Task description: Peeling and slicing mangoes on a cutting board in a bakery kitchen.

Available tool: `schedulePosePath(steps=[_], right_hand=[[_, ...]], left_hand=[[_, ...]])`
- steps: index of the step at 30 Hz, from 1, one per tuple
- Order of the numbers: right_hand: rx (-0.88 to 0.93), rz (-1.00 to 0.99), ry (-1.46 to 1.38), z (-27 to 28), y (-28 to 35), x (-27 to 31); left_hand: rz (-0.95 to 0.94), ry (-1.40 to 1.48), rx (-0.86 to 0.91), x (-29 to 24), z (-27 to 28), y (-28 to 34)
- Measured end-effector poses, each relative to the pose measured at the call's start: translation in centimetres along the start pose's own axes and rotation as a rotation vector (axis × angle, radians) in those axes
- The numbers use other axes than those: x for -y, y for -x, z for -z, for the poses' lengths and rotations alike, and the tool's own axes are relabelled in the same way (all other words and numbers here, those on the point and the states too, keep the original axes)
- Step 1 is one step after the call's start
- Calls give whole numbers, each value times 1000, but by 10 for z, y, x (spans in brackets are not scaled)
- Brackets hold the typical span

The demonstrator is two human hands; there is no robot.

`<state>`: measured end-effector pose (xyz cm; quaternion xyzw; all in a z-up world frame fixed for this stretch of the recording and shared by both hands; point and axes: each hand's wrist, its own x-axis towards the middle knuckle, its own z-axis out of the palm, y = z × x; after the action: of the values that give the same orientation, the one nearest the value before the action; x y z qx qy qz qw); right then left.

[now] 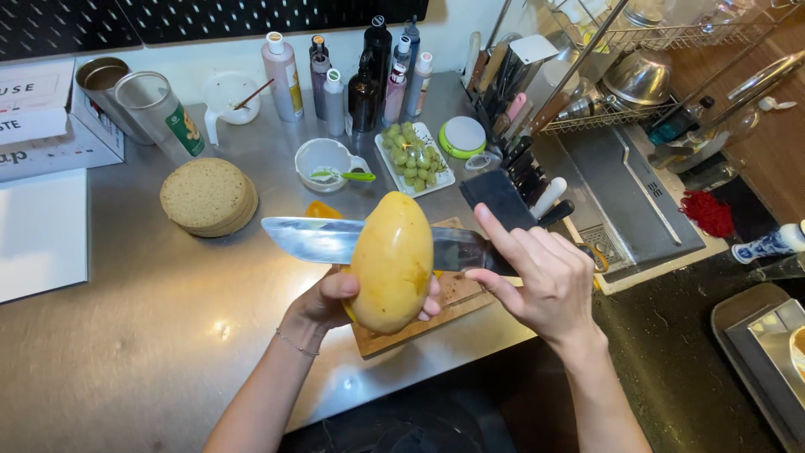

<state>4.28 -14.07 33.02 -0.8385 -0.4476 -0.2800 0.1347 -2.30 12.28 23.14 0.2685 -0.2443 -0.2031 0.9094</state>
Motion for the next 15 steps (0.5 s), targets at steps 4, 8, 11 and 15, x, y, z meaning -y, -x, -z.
schedulePosePath(steps=[4, 8, 11, 15], right_hand=[[-33, -25, -19, -5, 8, -15], [-36, -109, -68, -18, 1, -14], [-15, -146, -78, -21, 4, -18], [44, -175, -67, -43, 26, -25]], left_hand=[[88, -11, -52, -12, -7, 4], [1, -38, -129, 8, -16, -6], [-26, 7, -166, 19, -17, -5], [128, 235, -256, 30, 14, 15]])
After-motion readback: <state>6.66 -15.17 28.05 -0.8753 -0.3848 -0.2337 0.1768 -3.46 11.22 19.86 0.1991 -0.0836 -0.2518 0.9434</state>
